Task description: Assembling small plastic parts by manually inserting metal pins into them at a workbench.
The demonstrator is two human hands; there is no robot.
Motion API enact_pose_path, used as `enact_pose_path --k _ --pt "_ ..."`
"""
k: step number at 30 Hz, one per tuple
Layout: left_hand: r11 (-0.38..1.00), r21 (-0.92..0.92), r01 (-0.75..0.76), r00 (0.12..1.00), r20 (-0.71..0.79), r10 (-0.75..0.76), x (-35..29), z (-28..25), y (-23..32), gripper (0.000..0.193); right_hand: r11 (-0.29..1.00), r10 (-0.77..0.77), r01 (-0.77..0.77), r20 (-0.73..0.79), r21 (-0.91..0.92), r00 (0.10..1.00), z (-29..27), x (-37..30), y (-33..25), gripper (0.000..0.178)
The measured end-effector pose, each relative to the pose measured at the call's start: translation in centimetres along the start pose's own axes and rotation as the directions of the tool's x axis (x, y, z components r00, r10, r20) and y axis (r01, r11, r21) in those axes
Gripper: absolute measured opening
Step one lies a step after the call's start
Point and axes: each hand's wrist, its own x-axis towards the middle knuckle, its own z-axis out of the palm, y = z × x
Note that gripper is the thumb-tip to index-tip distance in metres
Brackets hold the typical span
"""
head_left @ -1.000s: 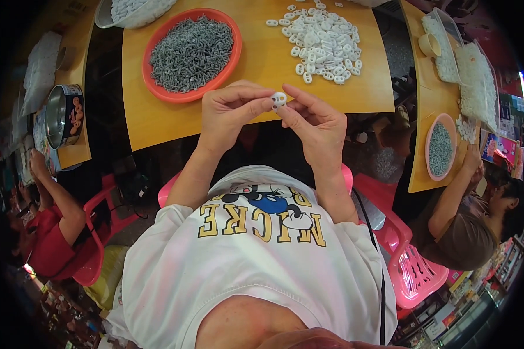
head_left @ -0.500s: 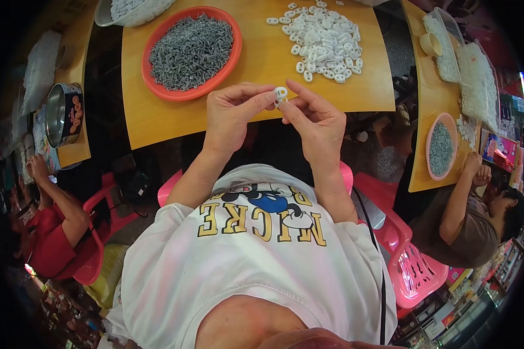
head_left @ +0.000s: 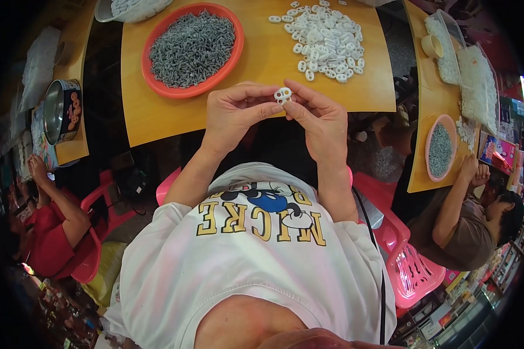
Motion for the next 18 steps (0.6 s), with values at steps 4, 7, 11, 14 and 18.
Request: enact_pose_path --k 4,7,11,14,18 --pt "0.996 0.068 -0.053 0.998 0.041 0.051 -0.01 -0.31 -0.16 0.027 0.999 0.019 -0.019 0.018 0.026 1.0 -0.12 -0.1 -0.2 0.033" --pt "0.991 0.11 -0.074 0.995 0.069 0.067 -0.08 -0.44 -0.06 0.028 1.0 -0.001 0.001 0.047 -0.007 0.999 -0.24 -0.23 -0.09 0.032" --pt "0.989 0.114 -0.095 0.992 0.092 0.084 -0.06 -0.33 0.1 0.028 0.998 -0.061 0.062 0.027 -0.033 0.998 -0.07 -0.41 0.1 0.03" --pt "0.974 0.152 -0.17 0.982 0.114 0.153 -0.14 -0.26 0.15 0.027 0.993 -0.111 0.111 0.012 -0.038 0.994 0.21 -0.62 0.26 0.029" --pt "0.905 0.286 -0.315 0.944 0.189 0.269 0.01 -0.68 -0.03 0.026 0.966 -0.236 0.24 0.047 -0.098 0.971 0.16 -0.87 0.67 0.026"
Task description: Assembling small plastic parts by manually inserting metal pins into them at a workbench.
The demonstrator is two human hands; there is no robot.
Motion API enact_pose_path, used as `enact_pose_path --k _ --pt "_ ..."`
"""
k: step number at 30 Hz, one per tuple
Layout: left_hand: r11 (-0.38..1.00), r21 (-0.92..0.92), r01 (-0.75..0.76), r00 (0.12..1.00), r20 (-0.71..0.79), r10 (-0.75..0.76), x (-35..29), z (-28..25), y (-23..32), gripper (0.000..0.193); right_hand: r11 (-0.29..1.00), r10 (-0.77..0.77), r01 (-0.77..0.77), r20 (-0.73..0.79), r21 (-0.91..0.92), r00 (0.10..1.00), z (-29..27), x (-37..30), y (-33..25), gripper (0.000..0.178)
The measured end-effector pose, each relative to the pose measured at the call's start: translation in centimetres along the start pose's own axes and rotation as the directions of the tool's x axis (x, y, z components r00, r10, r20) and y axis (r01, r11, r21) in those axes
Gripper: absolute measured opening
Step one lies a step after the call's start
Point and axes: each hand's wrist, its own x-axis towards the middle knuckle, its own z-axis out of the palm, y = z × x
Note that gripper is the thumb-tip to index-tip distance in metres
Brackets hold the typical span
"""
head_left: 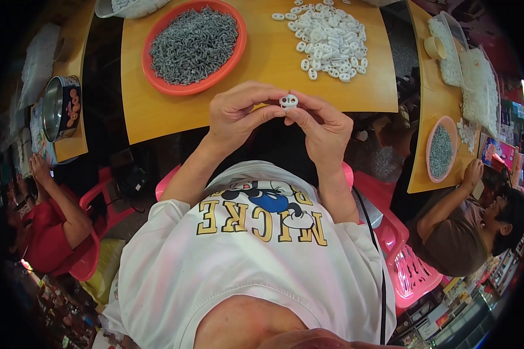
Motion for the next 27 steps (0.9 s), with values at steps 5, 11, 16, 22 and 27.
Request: enact_pose_path --k 5,11,16,22,27 --pt "0.96 0.165 -0.226 0.974 0.063 0.218 0.4 0.0 -0.5 0.023 0.996 -0.079 0.079 -0.007 -0.032 0.997 0.0 -0.4 0.5 0.024" --pt "0.914 0.268 -0.306 0.952 0.057 0.302 0.7 0.6 -0.7 0.023 0.989 -0.132 0.129 -0.049 -0.072 0.99 -0.2 -0.4 1.0 0.022" --pt "0.919 0.255 -0.301 0.953 0.065 0.294 1.1 1.0 -1.2 0.023 0.99 -0.14 0.135 -0.091 -0.05 0.986 -0.4 -0.4 1.3 0.022" --pt "0.979 0.122 -0.166 0.984 0.078 0.157 1.3 1.2 -1.7 0.024 0.994 0.005 0.007 -0.106 0.105 0.994 -1.4 -0.2 1.1 0.025" --pt "0.99 0.083 -0.114 0.992 0.07 0.108 1.3 1.1 -2.1 0.025 0.996 0.066 -0.062 -0.047 0.069 0.997 -1.8 0.0 0.6 0.031"
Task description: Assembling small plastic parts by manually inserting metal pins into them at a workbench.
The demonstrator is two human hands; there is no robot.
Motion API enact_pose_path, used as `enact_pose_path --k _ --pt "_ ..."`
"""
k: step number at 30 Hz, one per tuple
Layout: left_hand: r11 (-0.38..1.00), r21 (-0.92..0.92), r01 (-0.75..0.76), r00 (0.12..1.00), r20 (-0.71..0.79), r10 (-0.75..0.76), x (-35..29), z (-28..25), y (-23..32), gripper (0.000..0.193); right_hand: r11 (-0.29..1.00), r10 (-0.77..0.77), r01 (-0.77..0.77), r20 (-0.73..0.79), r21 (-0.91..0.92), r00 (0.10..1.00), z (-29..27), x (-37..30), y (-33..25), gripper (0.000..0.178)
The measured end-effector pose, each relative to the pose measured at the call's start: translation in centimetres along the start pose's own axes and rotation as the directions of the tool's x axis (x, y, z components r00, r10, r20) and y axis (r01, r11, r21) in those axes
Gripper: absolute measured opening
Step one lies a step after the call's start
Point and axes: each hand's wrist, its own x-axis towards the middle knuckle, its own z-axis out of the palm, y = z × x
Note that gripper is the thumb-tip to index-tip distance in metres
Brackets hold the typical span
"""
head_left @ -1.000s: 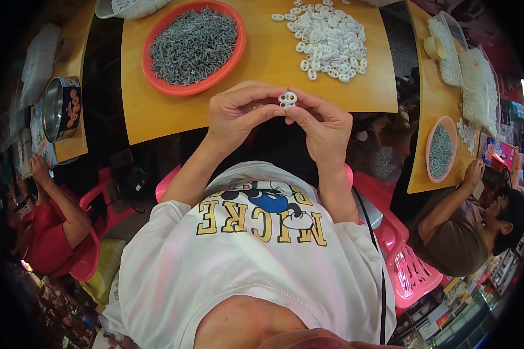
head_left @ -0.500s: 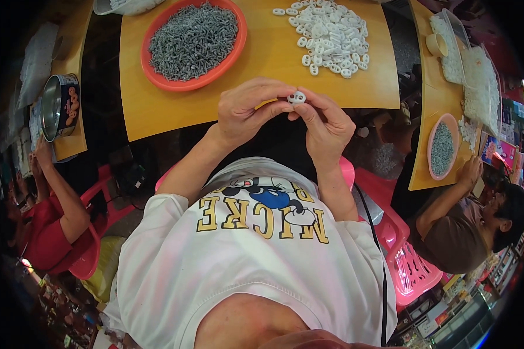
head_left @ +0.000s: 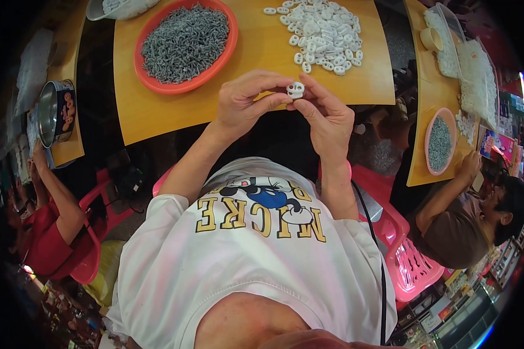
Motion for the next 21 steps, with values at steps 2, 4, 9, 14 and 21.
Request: enact_pose_path --k 2,4,9,14,21 --pt "0.999 -0.038 0.029 1.0 0.005 -0.029 -0.03 0.04 0.06 0.026 0.997 -0.021 0.023 0.022 -0.072 1.0 -0.17 0.11 -0.35 0.032" --pt "0.999 -0.039 0.013 1.0 0.019 -0.012 0.01 -0.11 -0.07 0.027 0.989 -0.041 0.047 0.046 -0.143 0.998 -0.18 0.17 -0.47 0.033" --pt "1.0 0.005 -0.022 0.999 0.039 0.022 0.2 -0.28 0.07 0.029 0.989 0.004 0.0 0.029 -0.149 1.0 -0.41 0.21 -0.42 0.034" --pt "0.996 0.087 -0.032 0.998 0.052 0.028 0.38 -0.51 0.12 0.028 0.995 0.019 -0.015 0.045 -0.096 0.999 -0.23 0.33 -0.55 0.034" --pt "0.988 0.112 -0.108 0.993 0.054 0.102 0.54 -0.47 0.18 0.026 0.997 0.003 -0.001 0.025 -0.075 1.0 0.03 0.1 -0.74 0.031"
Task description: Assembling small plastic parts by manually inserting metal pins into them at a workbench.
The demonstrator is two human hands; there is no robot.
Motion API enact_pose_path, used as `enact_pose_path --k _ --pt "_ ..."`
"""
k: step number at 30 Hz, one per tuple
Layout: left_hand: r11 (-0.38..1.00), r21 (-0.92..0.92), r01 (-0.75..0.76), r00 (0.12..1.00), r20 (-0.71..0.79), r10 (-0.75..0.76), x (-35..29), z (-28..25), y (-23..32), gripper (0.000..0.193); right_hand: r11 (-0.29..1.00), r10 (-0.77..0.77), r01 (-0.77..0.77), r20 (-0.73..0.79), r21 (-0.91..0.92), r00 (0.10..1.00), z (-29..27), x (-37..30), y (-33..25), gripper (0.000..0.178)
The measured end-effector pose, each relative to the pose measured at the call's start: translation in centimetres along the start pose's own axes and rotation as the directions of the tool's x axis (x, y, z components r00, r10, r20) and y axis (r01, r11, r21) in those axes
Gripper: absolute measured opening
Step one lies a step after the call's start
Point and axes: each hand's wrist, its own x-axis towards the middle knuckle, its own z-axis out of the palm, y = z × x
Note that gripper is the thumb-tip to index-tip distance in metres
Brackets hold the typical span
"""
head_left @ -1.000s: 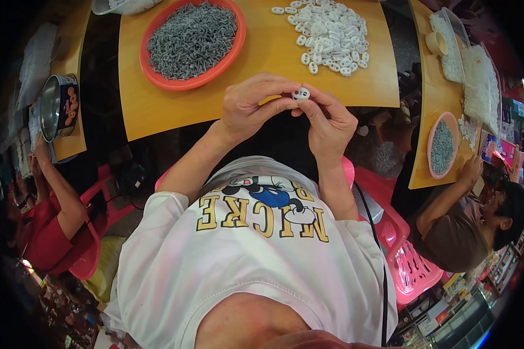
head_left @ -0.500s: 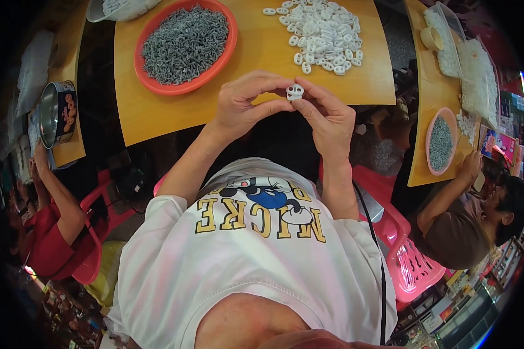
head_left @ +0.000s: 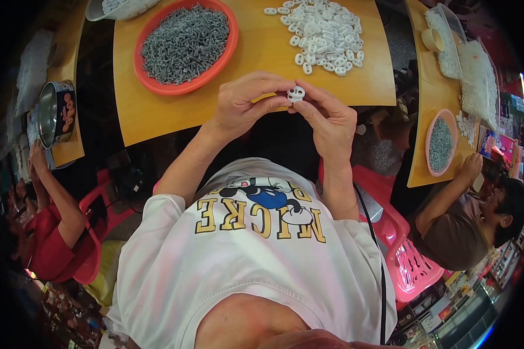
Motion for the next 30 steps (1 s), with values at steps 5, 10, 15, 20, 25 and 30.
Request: enact_pose_path --k 5,10,15,20,25,30 --pt "0.997 0.052 -0.062 0.998 -0.005 0.063 0.26 -0.02 0.24 0.025 1.0 0.017 -0.017 0.01 -0.01 1.0 -0.15 -0.13 -0.19 0.031" --pt "0.985 0.132 -0.111 0.994 0.028 0.108 0.54 -0.14 0.33 0.026 0.999 0.033 -0.033 -0.004 -0.003 0.999 -0.06 -0.21 -0.18 0.033" --pt "0.984 0.136 -0.117 0.993 0.025 0.114 0.37 -0.16 -0.09 0.026 0.998 0.057 -0.057 -0.018 -0.031 0.998 0.02 -0.28 -0.25 0.032" --pt "0.98 0.157 -0.122 0.992 0.046 0.116 0.39 -0.24 0.28 0.028 0.998 0.009 -0.011 -0.02 -0.07 1.0 0.03 -0.42 0.35 0.031" --pt "0.993 0.101 -0.064 0.997 0.038 0.061 0.22 -0.37 0.12 0.028 0.992 -0.037 0.037 0.002 -0.123 0.999 0.06 -0.39 0.55 0.031" --pt "0.99 0.126 -0.07 0.997 0.031 0.067 0.08 -0.3 0.22 0.028 0.947 -0.178 0.186 0.054 -0.262 0.983 0.04 -0.29 0.7 0.029"
